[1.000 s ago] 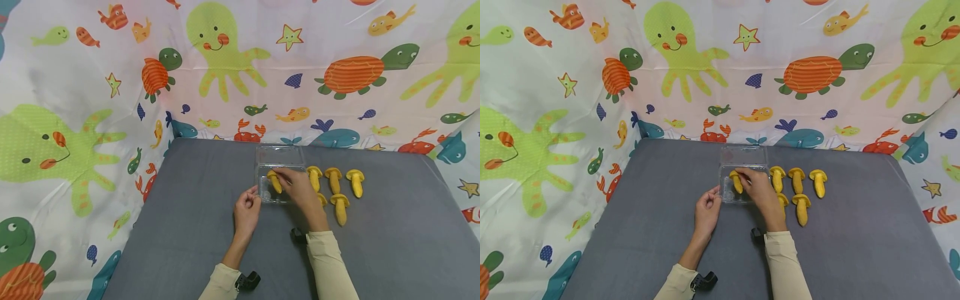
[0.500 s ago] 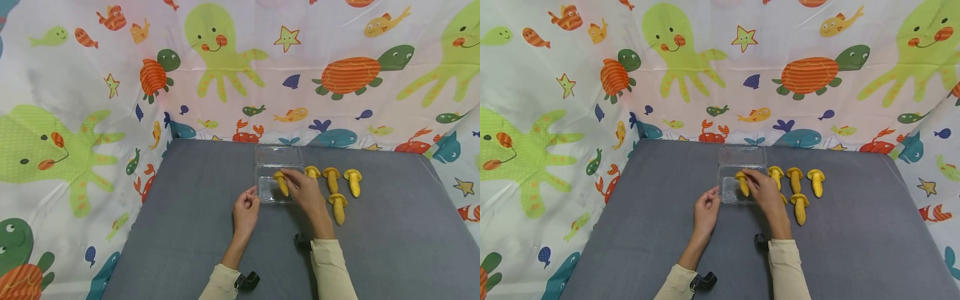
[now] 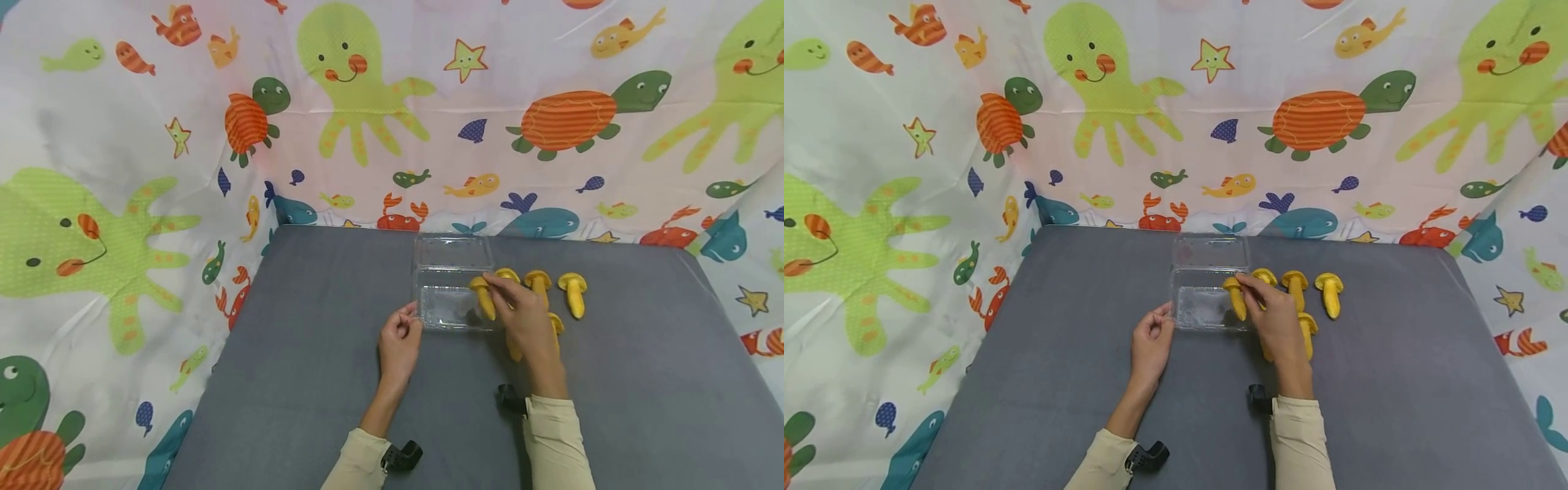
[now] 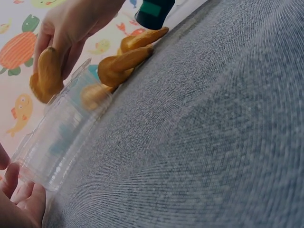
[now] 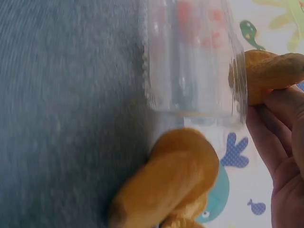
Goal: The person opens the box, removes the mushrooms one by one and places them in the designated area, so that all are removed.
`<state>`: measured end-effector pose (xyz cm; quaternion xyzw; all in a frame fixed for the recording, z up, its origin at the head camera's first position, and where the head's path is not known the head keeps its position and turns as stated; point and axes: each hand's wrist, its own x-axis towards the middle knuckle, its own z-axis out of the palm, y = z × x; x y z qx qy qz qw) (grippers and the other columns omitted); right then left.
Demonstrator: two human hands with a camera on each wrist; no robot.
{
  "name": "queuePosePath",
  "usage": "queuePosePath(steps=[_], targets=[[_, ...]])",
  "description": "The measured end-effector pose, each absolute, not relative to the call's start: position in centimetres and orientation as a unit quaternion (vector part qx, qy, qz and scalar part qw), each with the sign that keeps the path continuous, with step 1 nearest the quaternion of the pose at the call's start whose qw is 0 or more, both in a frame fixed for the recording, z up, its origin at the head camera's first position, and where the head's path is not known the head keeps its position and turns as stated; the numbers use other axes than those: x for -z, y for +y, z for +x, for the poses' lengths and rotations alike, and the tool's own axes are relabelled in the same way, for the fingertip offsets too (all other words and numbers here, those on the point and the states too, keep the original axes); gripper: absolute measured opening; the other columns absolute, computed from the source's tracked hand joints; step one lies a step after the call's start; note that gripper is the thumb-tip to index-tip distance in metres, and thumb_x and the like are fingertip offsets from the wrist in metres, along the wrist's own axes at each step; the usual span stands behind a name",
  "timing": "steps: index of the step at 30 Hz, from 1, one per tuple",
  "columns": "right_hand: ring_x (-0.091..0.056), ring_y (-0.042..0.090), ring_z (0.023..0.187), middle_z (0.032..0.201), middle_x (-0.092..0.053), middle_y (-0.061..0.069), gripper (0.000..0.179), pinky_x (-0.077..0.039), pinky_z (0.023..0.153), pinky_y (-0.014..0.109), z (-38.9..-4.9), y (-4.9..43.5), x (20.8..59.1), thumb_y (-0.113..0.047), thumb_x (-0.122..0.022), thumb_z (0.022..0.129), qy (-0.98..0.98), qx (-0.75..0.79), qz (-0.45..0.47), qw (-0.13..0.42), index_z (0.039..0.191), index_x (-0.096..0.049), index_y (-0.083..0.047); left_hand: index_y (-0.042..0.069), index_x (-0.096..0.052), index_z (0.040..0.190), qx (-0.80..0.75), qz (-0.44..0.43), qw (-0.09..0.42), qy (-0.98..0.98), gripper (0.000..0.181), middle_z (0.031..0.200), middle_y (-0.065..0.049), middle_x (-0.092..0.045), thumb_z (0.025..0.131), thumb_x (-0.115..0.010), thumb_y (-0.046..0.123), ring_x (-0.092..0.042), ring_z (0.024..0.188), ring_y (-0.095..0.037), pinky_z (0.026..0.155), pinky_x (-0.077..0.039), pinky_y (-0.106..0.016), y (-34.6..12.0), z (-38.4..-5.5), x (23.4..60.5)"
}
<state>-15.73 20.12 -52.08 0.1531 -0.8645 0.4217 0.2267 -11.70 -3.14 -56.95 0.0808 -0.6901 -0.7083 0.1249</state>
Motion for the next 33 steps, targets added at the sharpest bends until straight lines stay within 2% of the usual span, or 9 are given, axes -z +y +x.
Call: queuePosePath(steps=[7, 16, 19, 22, 24, 29, 33], targets=[[-0.078, 0.031, 0.088, 0.107, -0.080, 0.012, 0.031, -0.045, 0.079, 0.001, -15.3, 22.0, 52.2, 0.003, -0.078, 0.093, -0.867, -0.388, 0.127, 0.286, 0.122, -0.079, -0.009, -0.006, -0.052, 0.083, 0.711, 0.084, 0.127, -0.687, 0.011, 0.134, -0.025, -0.069, 0.091, -0.059, -0.009, -0.067, 0.124, -0.042, 0.086, -0.051, -0.020, -2.9, -11.1, 55.0], [-0.077, 0.027, 0.093, 0.108, -0.080, 0.012, 0.033, -0.046, 0.080, 0.002, -14.2, 24.7, 51.9, 0.004, -0.076, 0.093, -0.865, -0.383, 0.073, 0.316, 0.122, -0.080, -0.011, -0.007, -0.052, 0.084, 0.712, 0.074, 0.131, -0.686, 0.011, 0.134, -0.027, -0.068, 0.092, -0.059, -0.008, -0.065, 0.125, -0.044, 0.091, -0.055, -0.030, -3.0, -10.4, 53.1], [-0.075, 0.010, 0.095, 0.106, -0.080, 0.014, 0.032, -0.045, 0.079, 0.001, -13.9, 25.6, 52.0, 0.005, -0.077, 0.092, -0.862, -0.377, 0.061, 0.334, 0.120, -0.080, -0.010, -0.007, -0.052, 0.083, 0.717, 0.076, 0.129, -0.681, 0.011, 0.134, -0.028, -0.068, 0.092, -0.059, -0.009, -0.065, 0.126, -0.044, 0.091, -0.054, -0.030, -3.1, -10.3, 53.1], [-0.068, -0.010, 0.099, 0.108, -0.080, 0.016, 0.031, -0.045, 0.080, 0.002, -13.6, 26.5, 52.3, 0.006, -0.076, 0.093, -0.857, -0.384, 0.051, 0.339, 0.120, -0.080, -0.007, -0.007, -0.052, 0.082, 0.718, 0.080, 0.127, -0.679, 0.013, 0.133, -0.028, -0.068, 0.092, -0.059, -0.009, -0.065, 0.126, -0.044, 0.088, -0.052, -0.026, -3.2, -10.3, 53.0], [-0.062, -0.018, 0.102, 0.111, -0.079, 0.017, 0.031, -0.046, 0.082, 0.002, -13.5, 27.1, 52.4, 0.005, -0.074, 0.094, -0.855, -0.394, 0.041, 0.335, 0.122, -0.079, -0.007, -0.007, -0.051, 0.082, 0.721, 0.082, 0.125, -0.677, 0.014, 0.133, -0.028, -0.068, 0.093, -0.059, -0.009, -0.065, 0.126, -0.043, 0.086, -0.050, -0.023, -3.2, -10.3, 52.8], [-0.061, -0.020, 0.106, 0.115, -0.077, 0.019, 0.032, -0.048, 0.083, 0.005, -12.8, 28.7, 52.8, 0.006, -0.073, 0.095, -0.848, -0.419, 0.010, 0.325, 0.123, -0.078, -0.006, -0.006, -0.052, 0.081, 0.721, 0.083, 0.124, -0.677, 0.015, 0.133, -0.028, -0.068, 0.093, -0.060, -0.009, -0.065, 0.125, -0.043, 0.084, -0.049, -0.021, -3.1, -10.3, 52.7], [-0.060, -0.021, 0.105, 0.116, -0.077, 0.019, 0.032, -0.047, 0.083, 0.004, -12.2, 29.7, 52.9, 0.005, -0.073, 0.095, -0.853, -0.413, -0.017, 0.318, 0.125, -0.078, -0.007, -0.007, -0.052, 0.081, 0.718, 0.089, 0.120, -0.680, 0.015, 0.133, -0.027, -0.069, 0.093, -0.060, -0.009, -0.065, 0.125, -0.042, 0.086, -0.050, -0.026, -3.0, -10.2, 52.6]])
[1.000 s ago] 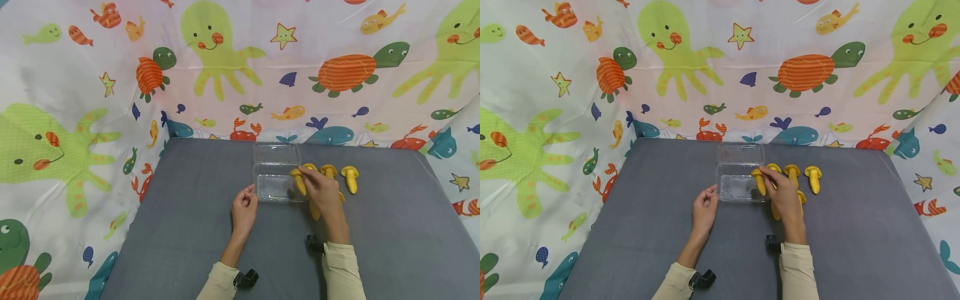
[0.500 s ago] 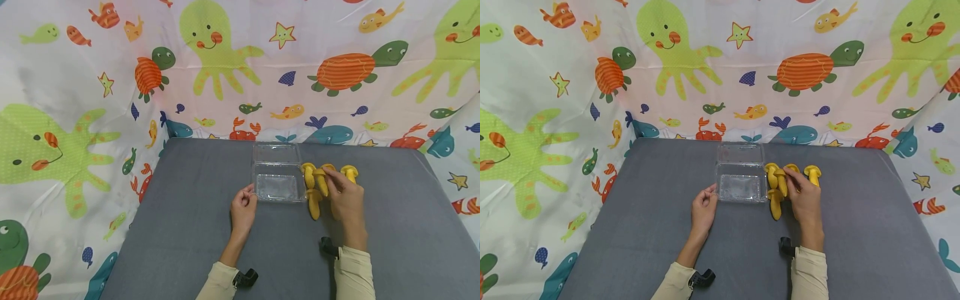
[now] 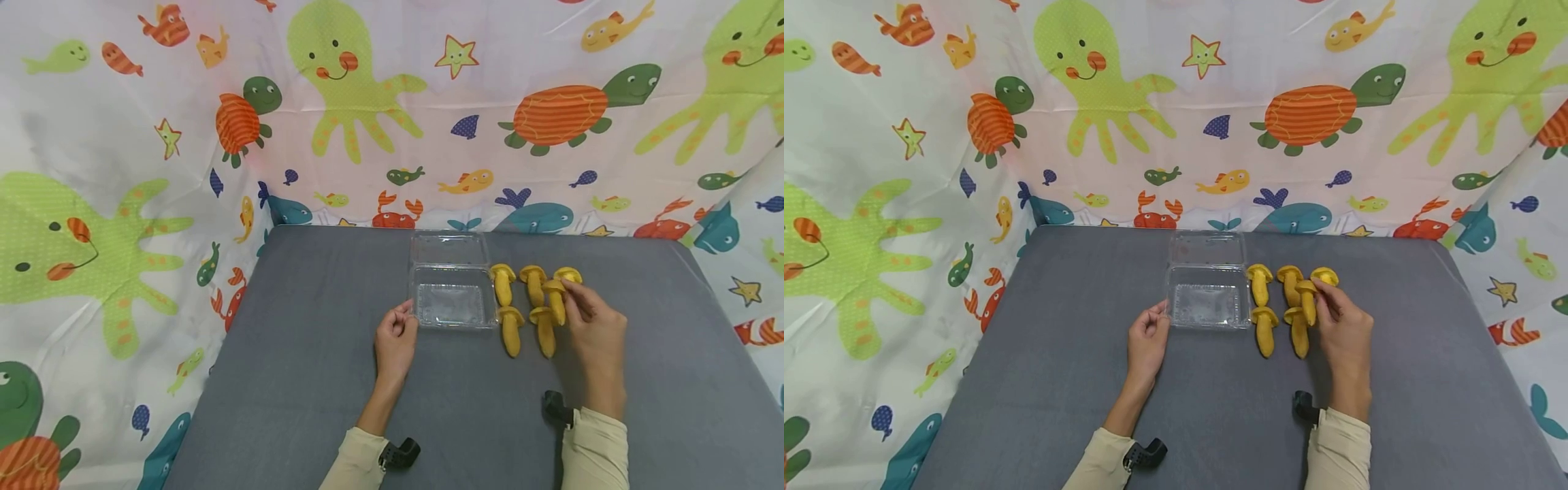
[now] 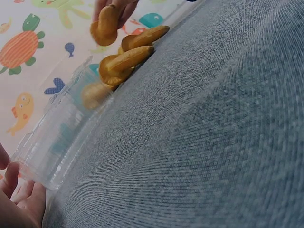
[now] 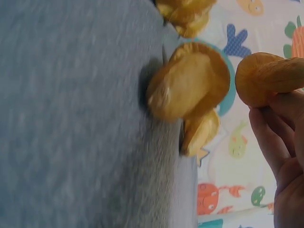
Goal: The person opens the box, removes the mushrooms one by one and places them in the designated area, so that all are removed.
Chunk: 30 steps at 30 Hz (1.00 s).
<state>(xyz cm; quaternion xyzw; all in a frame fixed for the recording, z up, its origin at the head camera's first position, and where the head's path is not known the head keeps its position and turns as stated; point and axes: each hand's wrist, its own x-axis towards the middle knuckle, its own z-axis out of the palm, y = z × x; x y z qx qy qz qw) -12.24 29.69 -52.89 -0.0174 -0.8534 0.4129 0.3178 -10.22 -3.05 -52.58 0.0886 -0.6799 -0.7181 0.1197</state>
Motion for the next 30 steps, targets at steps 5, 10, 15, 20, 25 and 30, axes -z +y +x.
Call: queuePosePath(steps=[5, 10, 15, 20, 25, 30], targets=[[-0.057, -0.026, 0.101, 0.113, -0.078, 0.019, 0.029, -0.044, 0.081, 0.001, -11.8, 30.6, 53.0, 0.002, -0.073, 0.096, -0.863, -0.382, -0.029, 0.330, 0.124, -0.079, -0.008, -0.010, -0.053, 0.083, 0.715, 0.095, 0.115, -0.683, 0.013, 0.134, -0.025, -0.069, 0.093, -0.060, -0.009, -0.066, 0.126, -0.040, 0.092, -0.052, -0.037, -3.0, -10.2, 52.5], [-0.054, -0.028, 0.098, 0.111, -0.079, 0.018, 0.029, -0.040, 0.080, -0.002, -11.2, 31.4, 53.1, 0.000, -0.074, 0.097, -0.874, -0.346, -0.031, 0.341, 0.122, -0.080, -0.011, -0.009, -0.053, 0.083, 0.717, 0.092, 0.118, -0.681, 0.012, 0.134, -0.026, -0.069, 0.093, -0.060, -0.009, -0.066, 0.127, -0.039, 0.090, -0.052, -0.027, -3.1, -10.2, 52.7], [-0.051, -0.028, 0.097, 0.111, -0.079, 0.014, 0.030, -0.034, 0.082, -0.003, -10.6, 32.0, 53.5, -0.002, -0.075, 0.096, -0.889, -0.308, -0.045, 0.335, 0.123, -0.080, -0.015, -0.009, -0.053, 0.084, 0.722, 0.086, 0.116, -0.677, 0.011, 0.134, -0.027, -0.068, 0.093, -0.059, -0.009, -0.065, 0.128, -0.039, 0.090, -0.050, -0.021, -3.1, -10.1, 52.7], [-0.064, -0.009, 0.094, 0.112, -0.080, 0.011, 0.029, -0.032, 0.081, -0.001, -10.0, 32.6, 53.6, -0.006, -0.075, 0.098, -0.901, -0.289, -0.062, 0.318, 0.124, -0.080, -0.018, -0.009, -0.053, 0.084, 0.723, 0.084, 0.115, -0.676, 0.011, 0.134, -0.028, -0.068, 0.093, -0.059, -0.009, -0.064, 0.128, -0.041, 0.088, -0.049, -0.017, -3.0, -10.1, 52.8], [-0.074, 0.028, 0.091, 0.112, -0.079, 0.013, 0.030, -0.029, 0.080, 0.000, -9.5, 33.0, 53.7, -0.005, -0.074, 0.098, -0.910, -0.276, -0.063, 0.302, 0.125, -0.079, -0.016, -0.008, -0.053, 0.084, 0.728, 0.080, 0.119, -0.670, 0.011, 0.134, -0.029, -0.067, 0.093, -0.059, -0.009, -0.064, 0.127, -0.044, 0.085, -0.048, -0.016, -3.0, -10.2, 53.0], [-0.075, 0.036, 0.090, 0.110, -0.079, 0.017, 0.026, -0.044, 0.076, 0.015, -9.3, 33.3, 53.7, -0.005, -0.073, 0.099, -0.920, -0.263, -0.065, 0.282, 0.123, -0.079, -0.012, -0.007, -0.053, 0.083, 0.723, 0.080, 0.118, -0.676, 0.011, 0.133, -0.029, -0.068, 0.092, -0.059, -0.009, -0.065, 0.127, -0.043, 0.089, -0.051, -0.021, -2.9, -10.2, 52.9]])
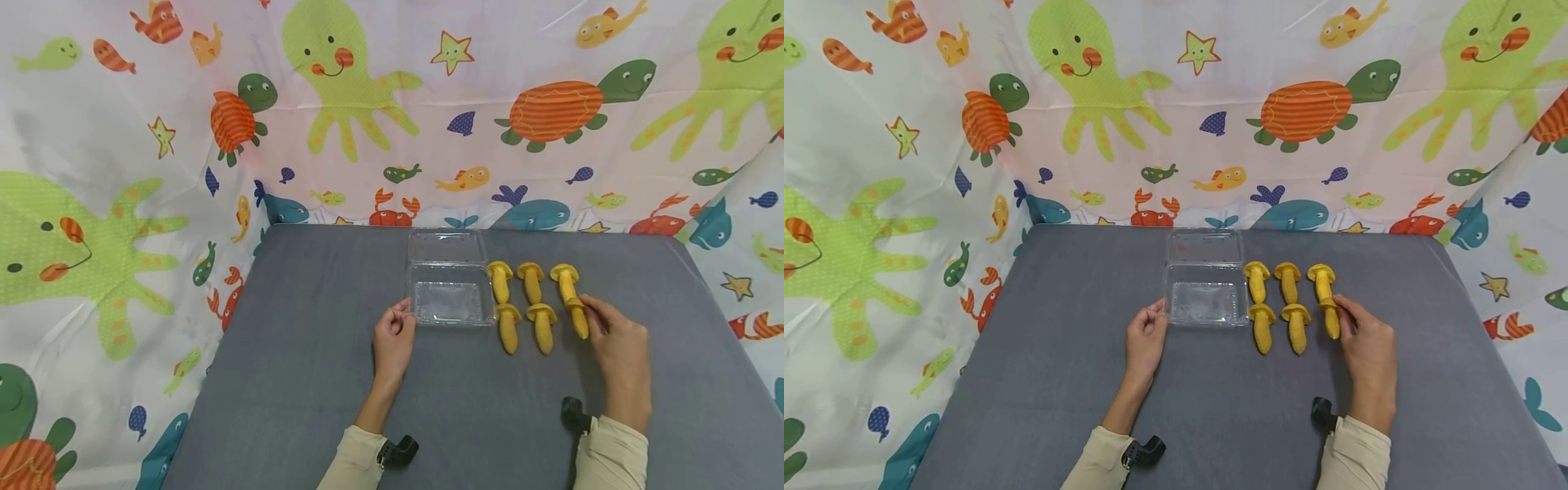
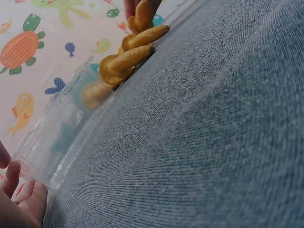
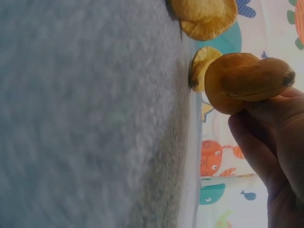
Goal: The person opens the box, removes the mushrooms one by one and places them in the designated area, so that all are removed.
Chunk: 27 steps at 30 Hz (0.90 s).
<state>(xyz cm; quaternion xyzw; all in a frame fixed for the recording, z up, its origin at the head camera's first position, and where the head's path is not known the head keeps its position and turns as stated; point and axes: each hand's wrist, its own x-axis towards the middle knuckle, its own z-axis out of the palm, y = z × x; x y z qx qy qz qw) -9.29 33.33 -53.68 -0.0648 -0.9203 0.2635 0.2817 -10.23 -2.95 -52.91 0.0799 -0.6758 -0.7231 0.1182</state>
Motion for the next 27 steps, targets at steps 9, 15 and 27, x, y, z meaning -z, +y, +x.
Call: queuePosePath(steps=[9, 15, 27], targets=[[-0.072, 0.042, 0.100, 0.119, -0.075, 0.022, 0.025, -0.053, 0.085, 0.060, -9.0, 33.5, 53.2, -0.009, -0.069, 0.102, -0.942, -0.260, -0.087, 0.191, 0.126, -0.077, -0.009, -0.011, -0.053, 0.084, 0.725, 0.080, 0.117, -0.674, 0.009, 0.134, -0.028, -0.068, 0.092, -0.058, -0.010, -0.065, 0.126, -0.044, 0.086, -0.048, -0.015, -3.0, -11.6, 55.8], [-0.066, 0.037, 0.097, 0.125, -0.072, 0.024, 0.028, -0.053, 0.085, 0.060, -9.0, 33.8, 52.8, -0.012, -0.067, 0.105, -0.953, -0.262, -0.102, 0.111, 0.132, -0.073, -0.008, -0.004, -0.055, 0.084, 0.734, 0.071, 0.113, -0.666, 0.011, 0.134, -0.019, -0.071, 0.092, -0.062, -0.007, -0.066, 0.126, -0.034, 0.089, -0.049, -0.016, -3.2, -11.6, 56.3], [-0.062, 0.046, 0.119, 0.139, -0.064, 0.028, 0.038, -0.048, 0.093, 0.067, -8.6, 34.2, 52.1, -0.008, -0.066, 0.103, -0.956, -0.278, -0.088, 0.020, 0.142, -0.064, -0.009, 0.002, -0.056, 0.084, 0.719, 0.081, 0.104, -0.682, 0.012, 0.135, -0.009, -0.072, 0.093, -0.063, -0.001, -0.067, 0.126, -0.024, 0.092, -0.052, -0.023, -3.4, -11.3, 56.4]])
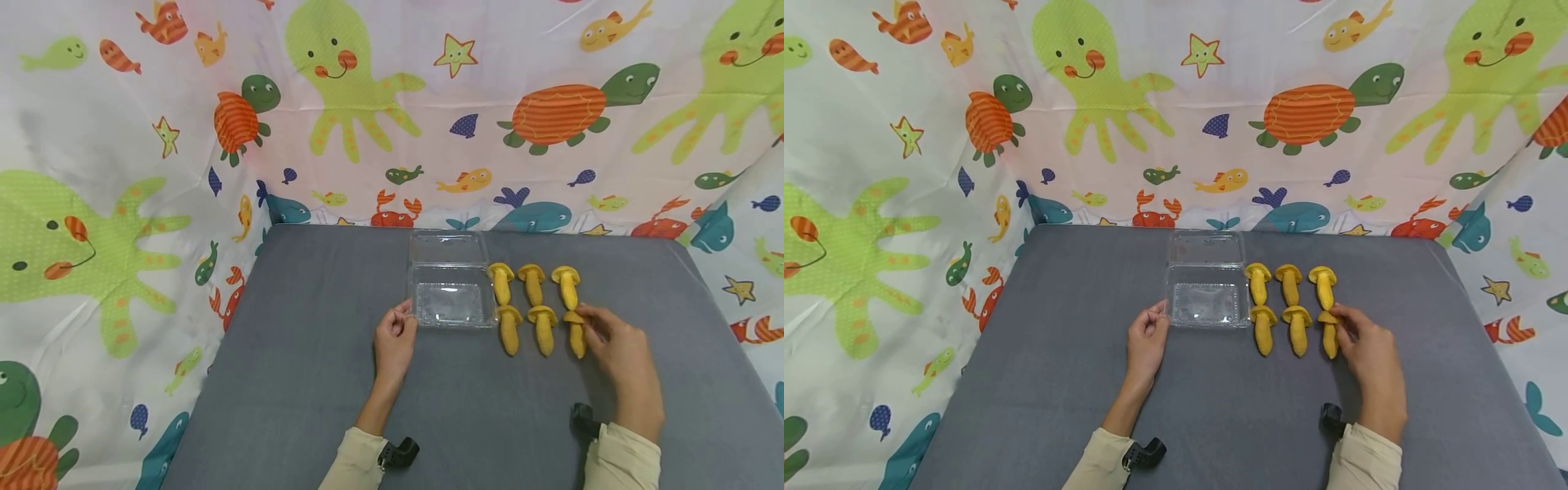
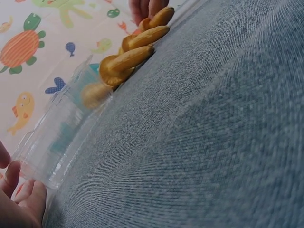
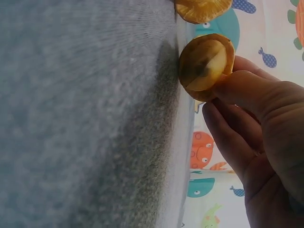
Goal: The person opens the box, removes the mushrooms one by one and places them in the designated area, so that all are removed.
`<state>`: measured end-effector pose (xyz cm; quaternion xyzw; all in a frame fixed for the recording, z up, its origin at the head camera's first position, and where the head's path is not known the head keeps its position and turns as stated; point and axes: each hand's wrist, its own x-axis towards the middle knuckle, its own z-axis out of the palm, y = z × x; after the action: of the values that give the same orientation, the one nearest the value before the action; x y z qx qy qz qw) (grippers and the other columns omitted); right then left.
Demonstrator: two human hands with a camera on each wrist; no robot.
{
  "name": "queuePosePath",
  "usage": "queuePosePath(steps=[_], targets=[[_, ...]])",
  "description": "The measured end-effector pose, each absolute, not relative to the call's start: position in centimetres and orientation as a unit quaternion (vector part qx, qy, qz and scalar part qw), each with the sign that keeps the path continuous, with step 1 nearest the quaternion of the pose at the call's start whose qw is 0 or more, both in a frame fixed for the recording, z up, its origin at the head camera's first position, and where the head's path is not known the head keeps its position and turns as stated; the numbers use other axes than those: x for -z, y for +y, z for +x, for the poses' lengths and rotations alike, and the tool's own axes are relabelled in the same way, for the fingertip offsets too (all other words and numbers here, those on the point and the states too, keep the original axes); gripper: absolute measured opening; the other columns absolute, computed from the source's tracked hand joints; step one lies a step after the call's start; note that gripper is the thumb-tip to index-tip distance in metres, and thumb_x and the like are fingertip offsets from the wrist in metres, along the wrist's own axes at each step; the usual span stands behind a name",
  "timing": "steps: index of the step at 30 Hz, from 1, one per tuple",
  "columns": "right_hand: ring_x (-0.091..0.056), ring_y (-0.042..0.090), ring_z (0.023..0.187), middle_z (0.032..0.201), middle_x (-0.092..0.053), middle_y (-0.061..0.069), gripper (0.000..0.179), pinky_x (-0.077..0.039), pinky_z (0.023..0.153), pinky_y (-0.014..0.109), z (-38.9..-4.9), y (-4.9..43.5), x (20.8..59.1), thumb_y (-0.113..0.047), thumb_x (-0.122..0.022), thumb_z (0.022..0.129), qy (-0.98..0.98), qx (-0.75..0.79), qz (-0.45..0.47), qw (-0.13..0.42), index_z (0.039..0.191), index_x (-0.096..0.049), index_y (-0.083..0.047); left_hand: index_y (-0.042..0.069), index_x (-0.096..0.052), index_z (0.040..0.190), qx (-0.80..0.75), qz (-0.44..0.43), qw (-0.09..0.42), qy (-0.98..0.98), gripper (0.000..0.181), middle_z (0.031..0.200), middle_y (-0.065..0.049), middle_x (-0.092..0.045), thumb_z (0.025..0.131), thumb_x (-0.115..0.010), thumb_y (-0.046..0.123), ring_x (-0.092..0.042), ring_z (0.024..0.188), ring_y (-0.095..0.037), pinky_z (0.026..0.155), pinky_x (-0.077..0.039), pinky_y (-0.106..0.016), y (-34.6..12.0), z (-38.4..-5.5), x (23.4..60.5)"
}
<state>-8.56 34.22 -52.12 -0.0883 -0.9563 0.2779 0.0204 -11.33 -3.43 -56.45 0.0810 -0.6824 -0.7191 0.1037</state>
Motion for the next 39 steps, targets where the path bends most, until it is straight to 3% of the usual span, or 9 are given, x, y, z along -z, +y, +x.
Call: queuePosePath(steps=[7, 13, 18, 28, 36, 39], targets=[[-0.060, 0.051, 0.124, 0.142, -0.063, 0.027, 0.038, -0.046, 0.095, 0.069, -8.4, 34.1, 52.4, -0.003, -0.066, 0.102, -0.960, -0.269, -0.073, 0.029, 0.140, -0.064, -0.008, -0.006, -0.057, 0.085, 0.727, 0.088, 0.114, -0.672, 0.010, 0.135, -0.016, -0.071, 0.093, -0.063, -0.006, -0.067, 0.126, -0.032, 0.092, -0.051, -0.021, -3.2, -11.0, 55.9], [-0.058, 0.053, 0.125, 0.142, -0.061, 0.030, 0.041, -0.045, 0.096, 0.071, -8.6, 34.1, 52.1, -0.003, -0.065, 0.101, -0.960, -0.271, -0.072, 0.016, 0.142, -0.061, -0.006, -0.010, -0.054, 0.084, 0.724, 0.081, 0.126, -0.673, 0.009, 0.134, -0.029, -0.067, 0.092, -0.059, -0.010, -0.065, 0.125, -0.045, 0.095, -0.054, -0.034, -2.9, -10.3, 52.9], [-0.054, 0.057, 0.126, 0.144, -0.057, 0.033, 0.045, -0.043, 0.096, 0.073, -8.5, 34.3, 51.8, -0.004, -0.065, 0.100, -0.962, -0.264, -0.071, -0.009, 0.144, -0.058, -0.005, -0.010, -0.055, 0.084, 0.720, 0.085, 0.124, -0.678, 0.010, 0.132, -0.029, -0.068, 0.092, -0.060, -0.010, -0.066, 0.123, -0.046, 0.091, -0.053, -0.030, -2.8, -10.1, 53.4], [-0.055, 0.062, 0.121, 0.137, -0.055, 0.043, 0.053, -0.046, 0.089, 0.073, -7.7, 35.2, 50.6, -0.004, -0.063, 0.098, -0.966, -0.253, -0.048, -0.027, 0.150, -0.052, -0.005, -0.006, -0.059, 0.085, 0.721, 0.092, 0.112, -0.678, 0.011, 0.132, -0.015, -0.072, 0.095, -0.064, -0.004, -0.069, 0.122, -0.033, 0.087, -0.049, -0.020, -2.9, -10.8, 56.7], [-0.055, 0.059, 0.121, 0.140, -0.054, 0.042, 0.051, -0.048, 0.085, 0.071, -7.9, 34.0, 49.1, -0.016, -0.060, 0.105, -0.965, -0.252, -0.072, -0.017, 0.153, -0.050, -0.006, 0.006, -0.063, 0.085, 0.678, 0.089, 0.110, -0.722, 0.021, 0.125, -0.003, -0.077, 0.100, -0.069, 0.019, -0.072, 0.116, -0.018, 0.090, -0.054, -0.029, -3.5, -10.6, 56.5], [-0.059, 0.054, 0.111, 0.137, -0.056, 0.042, 0.048, -0.050, 0.076, 0.063, -7.8, 33.3, 48.5, -0.019, -0.059, 0.106, -0.966, -0.249, -0.063, 0.010, 0.152, -0.052, -0.007, 0.009, -0.064, 0.085, 0.656, 0.087, 0.107, -0.742, 0.023, 0.123, -0.001, -0.078, 0.102, -0.069, 0.024, -0.073, 0.113, -0.014, 0.088, -0.056, -0.028, -4.0, -10.4, 56.2]])
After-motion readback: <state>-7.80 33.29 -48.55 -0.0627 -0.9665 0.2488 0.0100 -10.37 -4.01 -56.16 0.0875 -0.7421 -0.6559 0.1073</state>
